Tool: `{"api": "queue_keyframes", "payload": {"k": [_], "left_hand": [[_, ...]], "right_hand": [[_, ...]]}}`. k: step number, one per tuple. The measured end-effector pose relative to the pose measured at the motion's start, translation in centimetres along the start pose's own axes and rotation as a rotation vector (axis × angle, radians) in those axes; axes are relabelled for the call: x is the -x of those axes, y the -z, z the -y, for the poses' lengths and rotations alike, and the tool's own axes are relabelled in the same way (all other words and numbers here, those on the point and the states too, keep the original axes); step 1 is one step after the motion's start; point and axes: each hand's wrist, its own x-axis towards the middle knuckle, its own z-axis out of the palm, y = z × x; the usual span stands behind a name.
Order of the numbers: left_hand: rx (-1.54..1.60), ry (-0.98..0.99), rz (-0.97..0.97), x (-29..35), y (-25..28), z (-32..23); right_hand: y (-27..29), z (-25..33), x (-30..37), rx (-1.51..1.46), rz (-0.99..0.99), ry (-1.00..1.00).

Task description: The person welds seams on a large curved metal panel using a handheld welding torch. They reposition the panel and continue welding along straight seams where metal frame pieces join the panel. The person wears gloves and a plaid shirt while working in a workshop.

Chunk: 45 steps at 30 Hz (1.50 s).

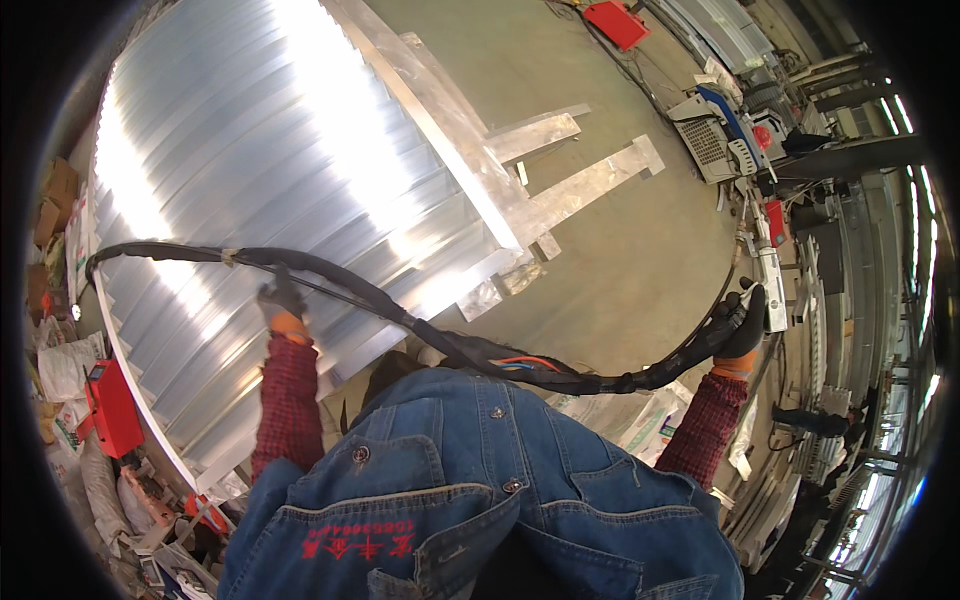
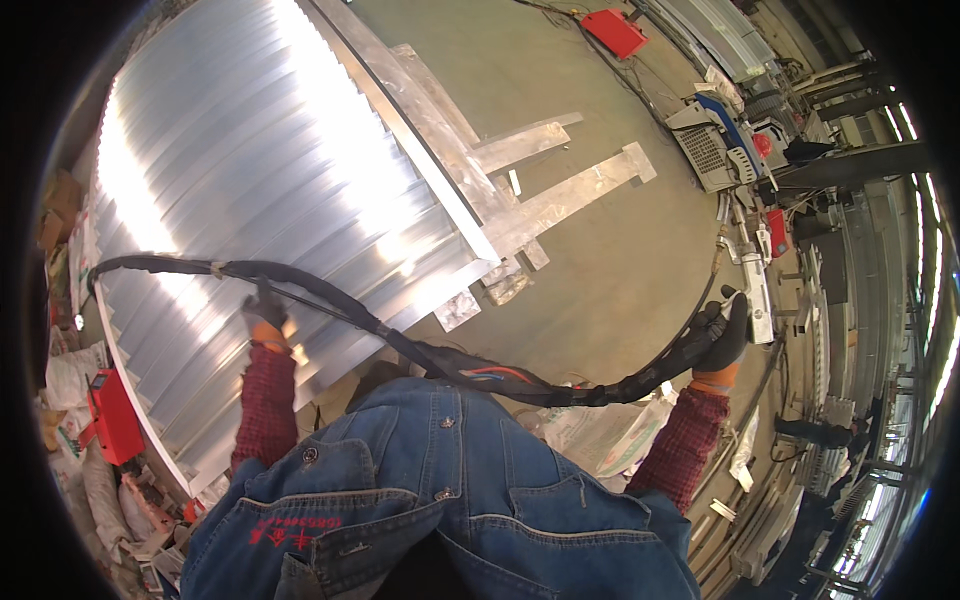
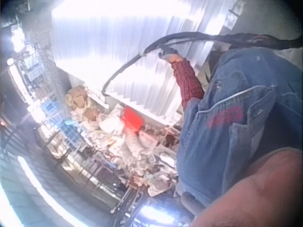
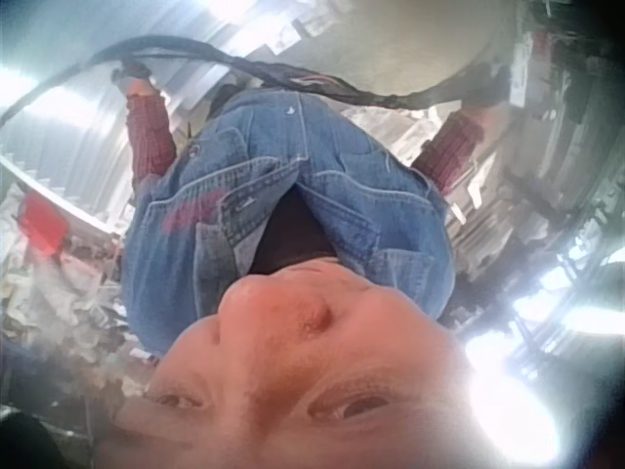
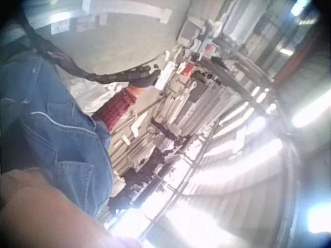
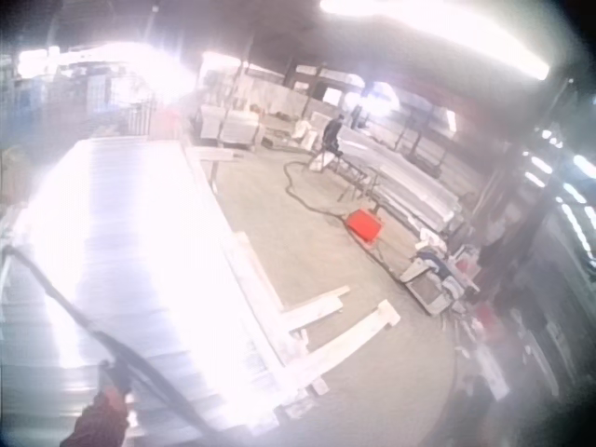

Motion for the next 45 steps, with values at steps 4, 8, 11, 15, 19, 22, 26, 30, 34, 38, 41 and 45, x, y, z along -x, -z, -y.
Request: {"api": "queue_keyframes", "payload": {"k": [4,8,11,15,19,22,26,30,34,38,41,45], "left_hand": [[-0.102,-0.114,-0.318,-1.6,-1.3,-5.7],[-0.445,-0.238,-0.491,-1.6,-4.2,-7.0],[-0.461,-0.496,-0.484,-0.9,-6.2,-5.1],[-0.457,-0.543,-0.457,3.4,-9.7,0.8],[-0.507,-0.496,-0.580,9.7,-13.7,8.2],[-0.689,-0.359,-0.643,14.2,-15.3,11.6],[-0.791,-0.163,-0.752,20.1,-16.5,11.8],[-0.915,-0.218,-1.047,24.4,-17.6,10.1],[-1.131,-0.687,-1.208,23.0,-18.0,8.6],[-1.219,-0.579,-1.079,18.4,-18.4,7.9],[-1.338,-0.418,-1.019,16.4,-18.6,7.4],[-1.398,-0.333,-0.945,15.6,-19.1,6.5]], "right_hand": [[-1.4,-0.5,-1.3,0.089,0.020,0.042],[-3.2,-1.7,-3.9,0.144,0.103,0.053],[-4.4,-2.6,-6.8,0.263,0.231,0.134],[-5.8,-3.0,-12.0,0.600,0.434,0.165],[-6.8,-4.8,-13.9,0.667,0.778,0.083],[-7.7,-7.1,-13.3,0.811,1.010,0.055],[-9.4,-11.2,-12.5,0.894,1.300,0.206],[-9.9,-15.5,-12.1,1.091,1.415,0.373],[-9.7,-17.9,-13.0,1.138,1.470,0.311],[-10.4,-18.6,-13.5,1.185,1.468,0.259],[-11.1,-18.0,-13.4,1.161,1.489,0.278],[-12.3,-17.1,-13.3,1.093,1.546,0.296]]}}
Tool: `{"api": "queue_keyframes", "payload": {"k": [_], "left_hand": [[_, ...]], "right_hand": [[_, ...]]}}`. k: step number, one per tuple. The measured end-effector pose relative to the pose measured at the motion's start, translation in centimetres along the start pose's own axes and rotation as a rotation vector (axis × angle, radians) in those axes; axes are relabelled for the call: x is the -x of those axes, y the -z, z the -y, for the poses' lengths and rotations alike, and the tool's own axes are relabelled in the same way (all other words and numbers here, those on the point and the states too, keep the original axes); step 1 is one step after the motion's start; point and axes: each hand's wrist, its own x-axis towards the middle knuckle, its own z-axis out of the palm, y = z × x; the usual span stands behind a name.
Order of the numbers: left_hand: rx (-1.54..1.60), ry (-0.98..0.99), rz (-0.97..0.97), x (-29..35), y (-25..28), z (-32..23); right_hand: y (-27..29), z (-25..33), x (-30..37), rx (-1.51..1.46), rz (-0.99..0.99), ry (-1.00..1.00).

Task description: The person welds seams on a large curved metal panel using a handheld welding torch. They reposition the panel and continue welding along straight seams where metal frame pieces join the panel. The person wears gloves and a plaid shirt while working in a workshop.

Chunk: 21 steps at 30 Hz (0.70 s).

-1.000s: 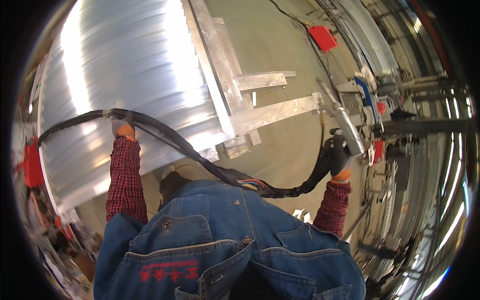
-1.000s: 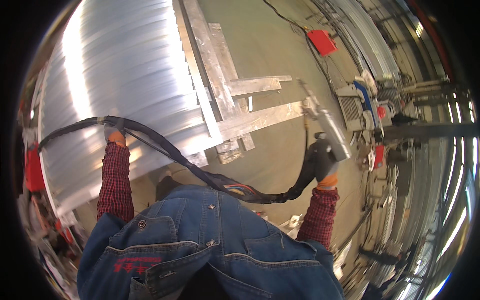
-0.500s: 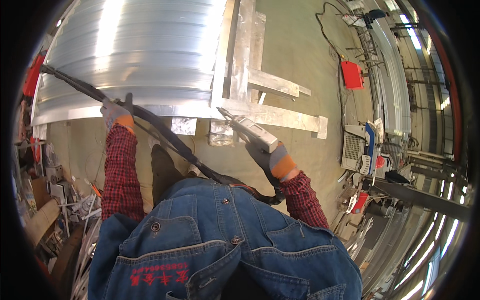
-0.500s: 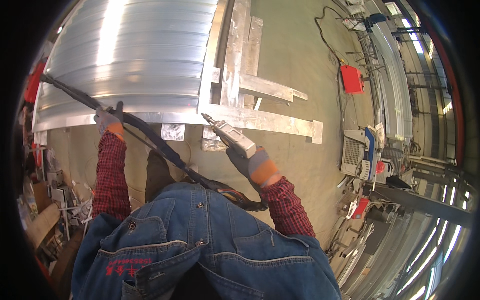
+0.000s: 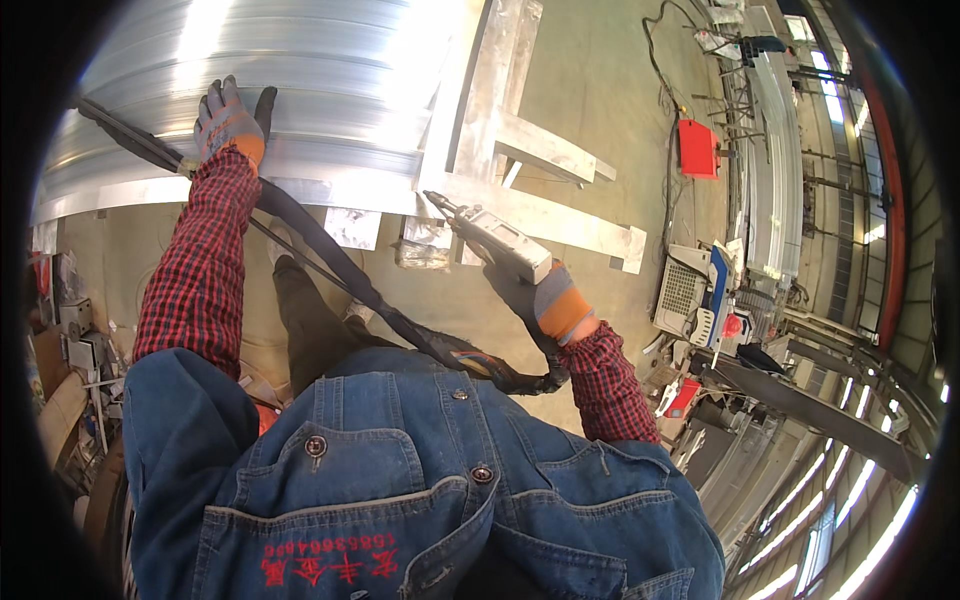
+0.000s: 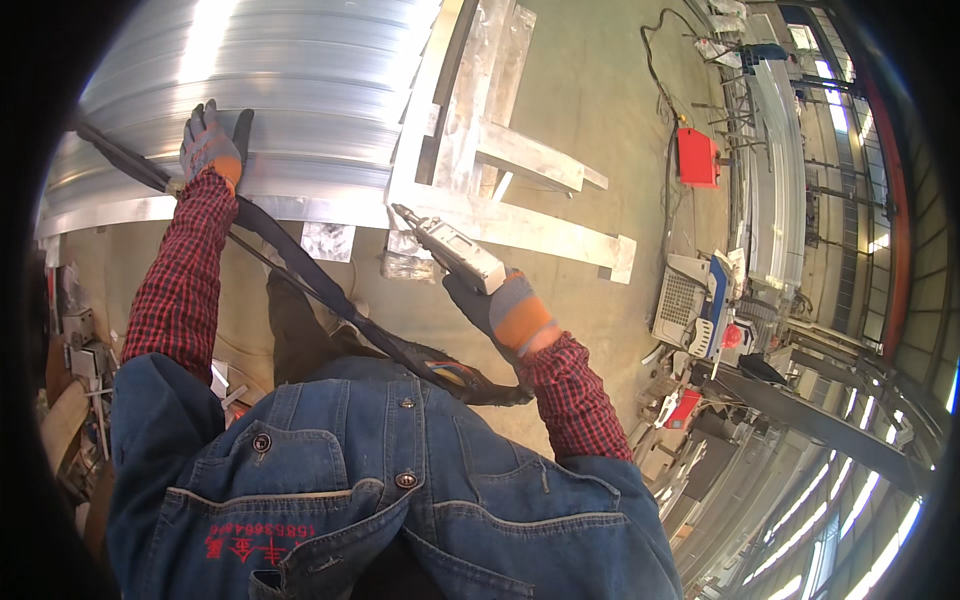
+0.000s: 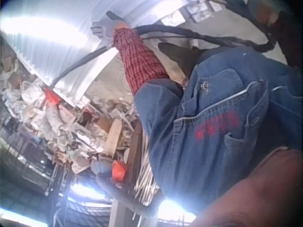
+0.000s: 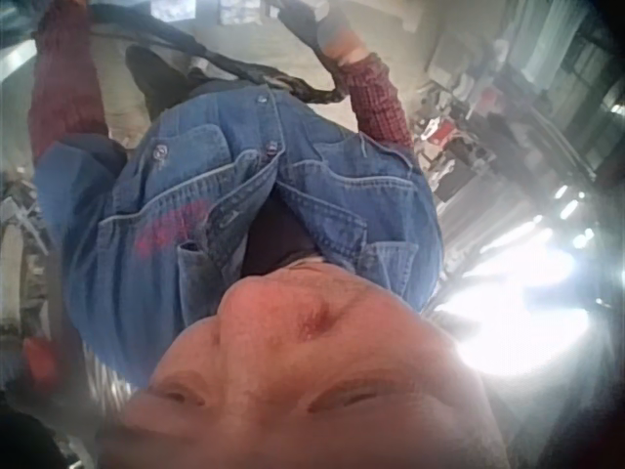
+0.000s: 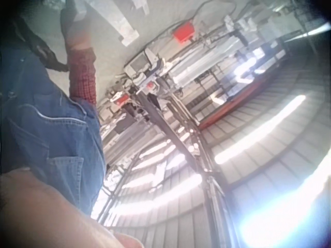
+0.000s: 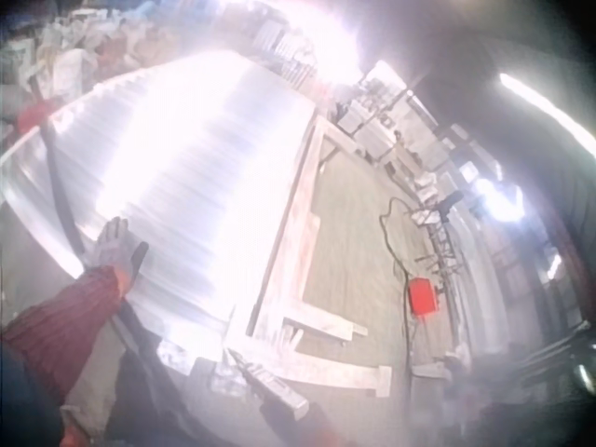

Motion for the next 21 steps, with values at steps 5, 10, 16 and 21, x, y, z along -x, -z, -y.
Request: {"api": "queue_keyframes", "payload": {"k": [5,10,16,21], "left_hand": [[-0.086,0.073,0.083,-0.6,-0.3,-0.7],[-0.100,0.070,0.089,-0.9,-1.0,-0.7],[-0.102,0.060,0.100,-0.8,-0.7,-0.8],[-0.107,0.051,0.110,-0.8,-0.4,-0.8]], "right_hand": [[0.6,0.3,-0.8,0.027,0.073,-0.054],[0.8,0.4,-1.0,0.047,0.076,-0.068],[0.6,0.4,-1.3,0.018,0.073,-0.051],[0.2,-0.2,-1.6,0.029,0.052,0.014]]}}
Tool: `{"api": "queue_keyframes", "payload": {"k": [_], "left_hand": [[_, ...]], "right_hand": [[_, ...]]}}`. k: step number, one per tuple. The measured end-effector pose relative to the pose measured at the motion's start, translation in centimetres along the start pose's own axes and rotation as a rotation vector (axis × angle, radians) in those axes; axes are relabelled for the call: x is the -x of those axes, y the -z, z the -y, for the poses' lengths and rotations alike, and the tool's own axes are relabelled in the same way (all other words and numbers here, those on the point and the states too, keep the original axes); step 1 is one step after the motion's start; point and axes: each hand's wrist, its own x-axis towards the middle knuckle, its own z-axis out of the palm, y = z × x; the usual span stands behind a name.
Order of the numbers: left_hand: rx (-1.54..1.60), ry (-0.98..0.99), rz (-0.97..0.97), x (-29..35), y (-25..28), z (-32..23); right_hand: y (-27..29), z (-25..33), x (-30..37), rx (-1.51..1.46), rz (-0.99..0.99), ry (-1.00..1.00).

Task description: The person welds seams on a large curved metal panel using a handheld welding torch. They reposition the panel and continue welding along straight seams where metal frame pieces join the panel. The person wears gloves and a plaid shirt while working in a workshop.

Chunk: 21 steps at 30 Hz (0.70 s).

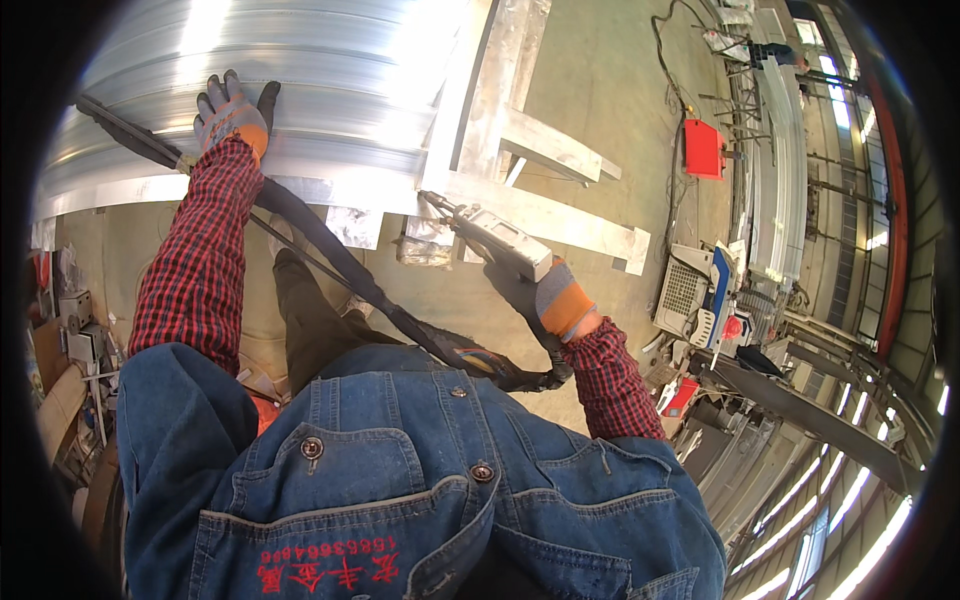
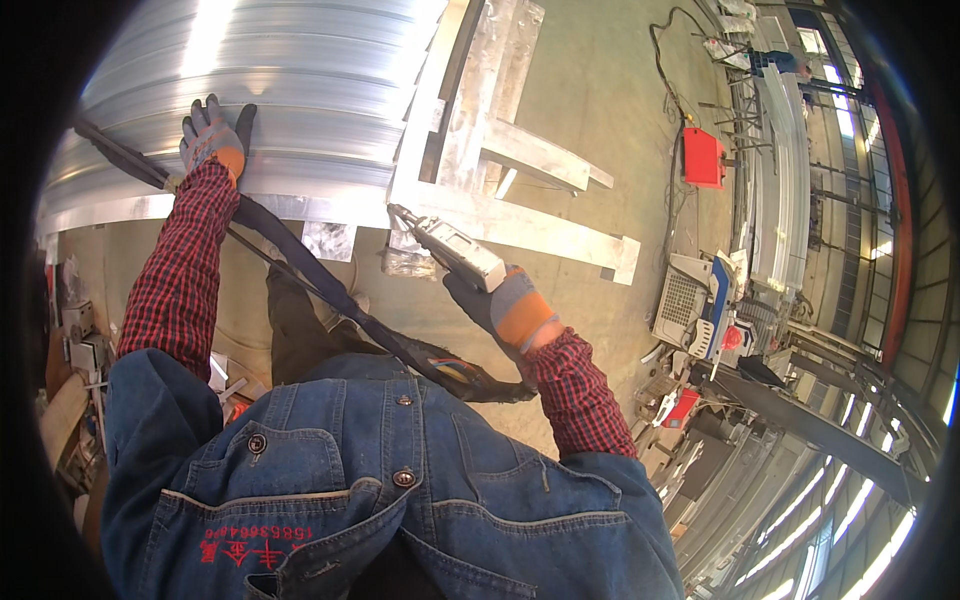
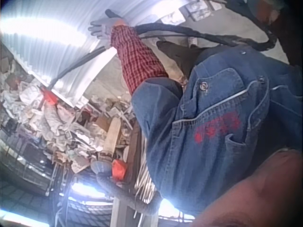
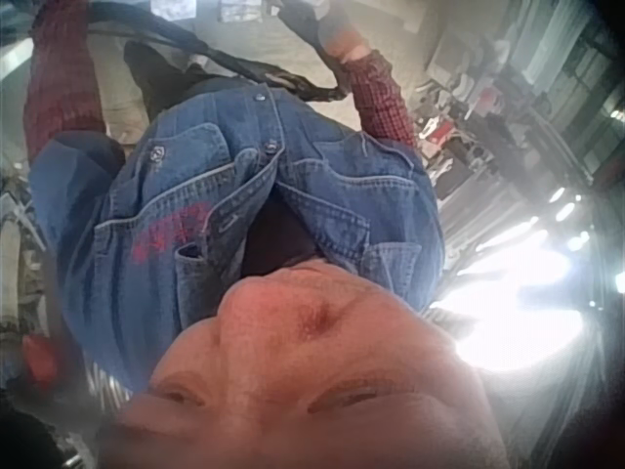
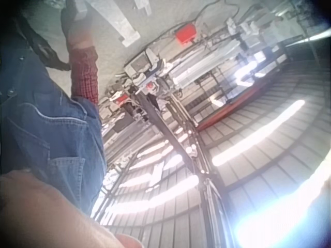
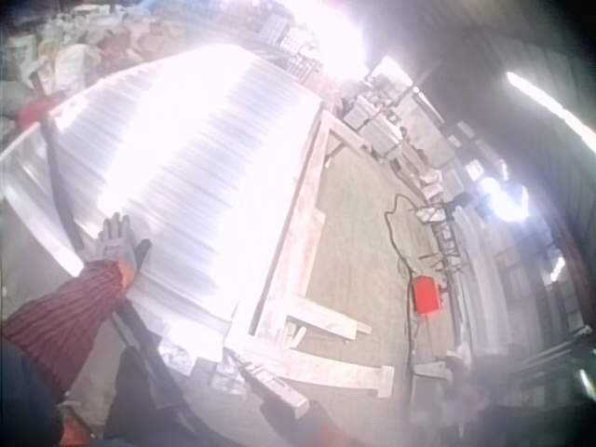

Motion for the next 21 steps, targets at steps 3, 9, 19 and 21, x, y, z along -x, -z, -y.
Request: {"api": "queue_keyframes", "payload": {"k": [3,9,19,21], "left_hand": [[0.001,0.000,-0.008,-0.03,-0.08,-0.06],[-0.009,-0.006,-0.032,-0.01,-0.35,-0.01],[-0.002,0.003,-0.009,-0.17,-0.13,-0.04],[-0.010,0.001,-0.001,-0.21,-0.12,-0.01]], "right_hand": [[-0.16,-0.16,-0.02,-0.046,-0.018,0.027],[0.03,-0.03,0.21,-0.080,-0.005,0.020],[-0.14,-0.39,0.20,-0.009,0.016,-0.081],[-0.20,-0.52,0.15,0.010,0.006,-0.056]]}}
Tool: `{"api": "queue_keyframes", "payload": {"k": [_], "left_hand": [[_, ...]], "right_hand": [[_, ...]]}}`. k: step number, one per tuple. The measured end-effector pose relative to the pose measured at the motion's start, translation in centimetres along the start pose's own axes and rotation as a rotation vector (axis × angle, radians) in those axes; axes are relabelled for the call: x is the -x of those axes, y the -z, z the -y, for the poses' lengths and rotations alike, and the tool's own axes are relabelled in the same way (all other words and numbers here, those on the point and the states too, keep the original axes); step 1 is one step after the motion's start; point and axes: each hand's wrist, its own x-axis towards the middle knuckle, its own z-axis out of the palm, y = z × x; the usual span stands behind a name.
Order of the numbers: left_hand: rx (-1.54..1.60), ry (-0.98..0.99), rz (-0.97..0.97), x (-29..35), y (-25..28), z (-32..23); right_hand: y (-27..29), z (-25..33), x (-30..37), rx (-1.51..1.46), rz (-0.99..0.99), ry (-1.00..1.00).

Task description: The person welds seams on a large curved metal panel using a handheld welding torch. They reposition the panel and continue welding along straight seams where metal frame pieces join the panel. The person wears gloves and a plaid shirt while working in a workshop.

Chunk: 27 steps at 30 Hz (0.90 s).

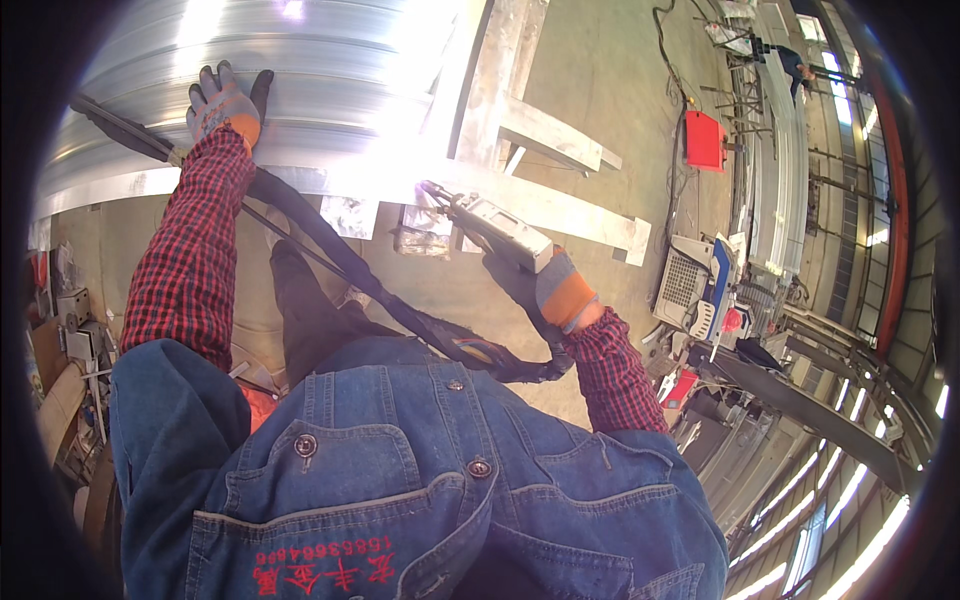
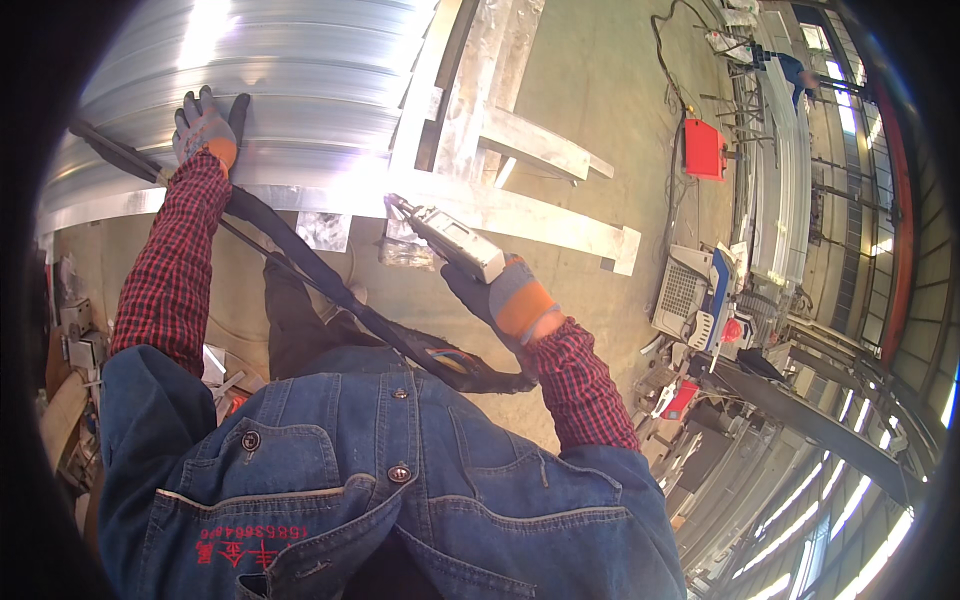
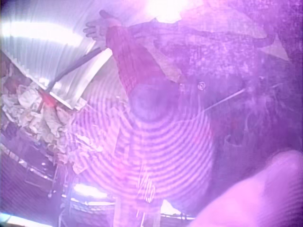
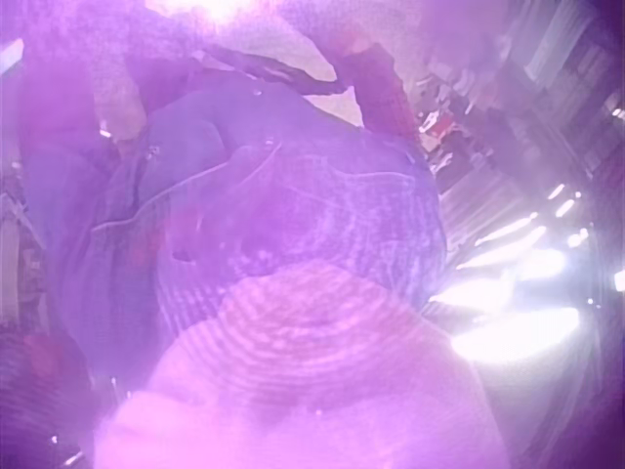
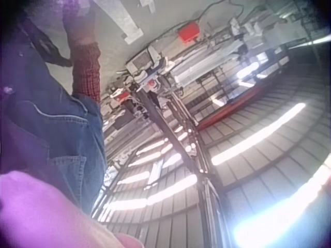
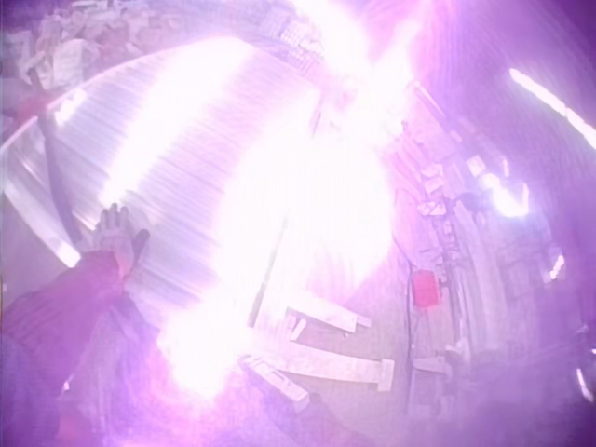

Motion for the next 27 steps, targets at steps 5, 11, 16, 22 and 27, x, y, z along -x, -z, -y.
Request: {"api": "queue_keyframes", "payload": {"k": [5,11,16,22,27], "left_hand": [[0.007,-0.002,-0.024,-0.1,-0.3,0.0],[-0.001,-0.004,-0.028,-0.2,-0.5,0.0],[0.003,-0.003,-0.055,-0.2,-0.7,0.1],[-0.007,-0.007,-0.068,-0.5,-1.3,0.2],[-0.024,-0.012,-0.057,-0.5,-1.3,0.2]], "right_hand": [[0.0,-0.3,0.2,0.009,0.008,-0.006],[0.0,-0.1,0.3,-0.069,-0.019,0.048],[0.5,0.1,0.7,-0.080,0.066,-0.080],[0.4,0.0,1.2,-0.107,0.064,-0.106],[0.5,-0.1,1.5,-0.084,0.067,-0.118]]}}
